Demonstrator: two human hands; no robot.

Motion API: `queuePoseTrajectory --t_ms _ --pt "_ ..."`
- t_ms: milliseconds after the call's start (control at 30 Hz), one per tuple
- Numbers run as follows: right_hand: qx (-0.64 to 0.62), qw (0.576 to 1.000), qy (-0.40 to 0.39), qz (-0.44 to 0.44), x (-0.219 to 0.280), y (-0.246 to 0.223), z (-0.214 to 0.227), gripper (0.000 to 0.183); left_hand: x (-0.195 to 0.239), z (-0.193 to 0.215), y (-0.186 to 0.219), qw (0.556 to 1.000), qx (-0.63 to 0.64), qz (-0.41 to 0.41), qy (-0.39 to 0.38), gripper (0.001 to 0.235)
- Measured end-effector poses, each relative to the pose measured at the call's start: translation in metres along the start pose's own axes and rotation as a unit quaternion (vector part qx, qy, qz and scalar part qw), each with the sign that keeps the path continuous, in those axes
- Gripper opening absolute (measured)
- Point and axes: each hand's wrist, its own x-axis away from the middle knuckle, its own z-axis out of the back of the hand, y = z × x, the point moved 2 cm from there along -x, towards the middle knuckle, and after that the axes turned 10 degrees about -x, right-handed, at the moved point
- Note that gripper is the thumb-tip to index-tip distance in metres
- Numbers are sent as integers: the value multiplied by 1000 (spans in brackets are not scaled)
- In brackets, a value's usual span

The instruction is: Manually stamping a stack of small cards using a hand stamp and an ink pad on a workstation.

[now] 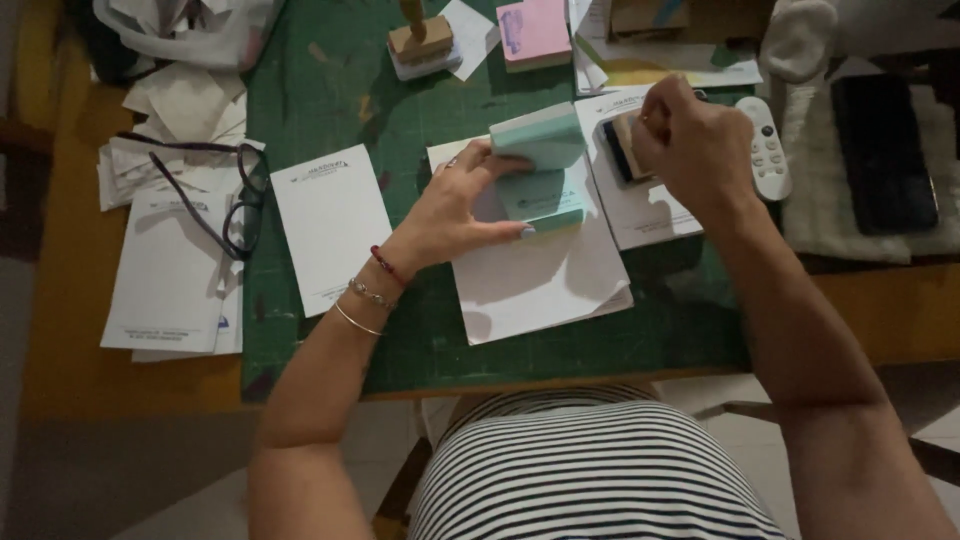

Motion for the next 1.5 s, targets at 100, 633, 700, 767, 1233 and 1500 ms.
queuePoseTrajectory --t_ms 100,633,700,767,1233,1500 --pt "52 999 9 -2 1 7 -4 29 0 -2 -1 1000 -7 1 0 67" --pt "26 999 22 23 4 2 -10 27 -4 -7 11 965 -120 -75 219 14" --pt "-34 999 27 -1 1 8 -15 29 -5 -10 9 965 -92 -69 237 21" --pt "-19 1000 24 4 0 7 -16 26 -4 -12 8 967 -80 -51 236 23" --pt "-14 999 13 -49 -2 1 -9 23 -8 -24 -8 959 -37 -24 281 19" --pt "2 998 31 -51 -1 4 -11 22 -6 -34 -17 966 -82 -50 242 17"
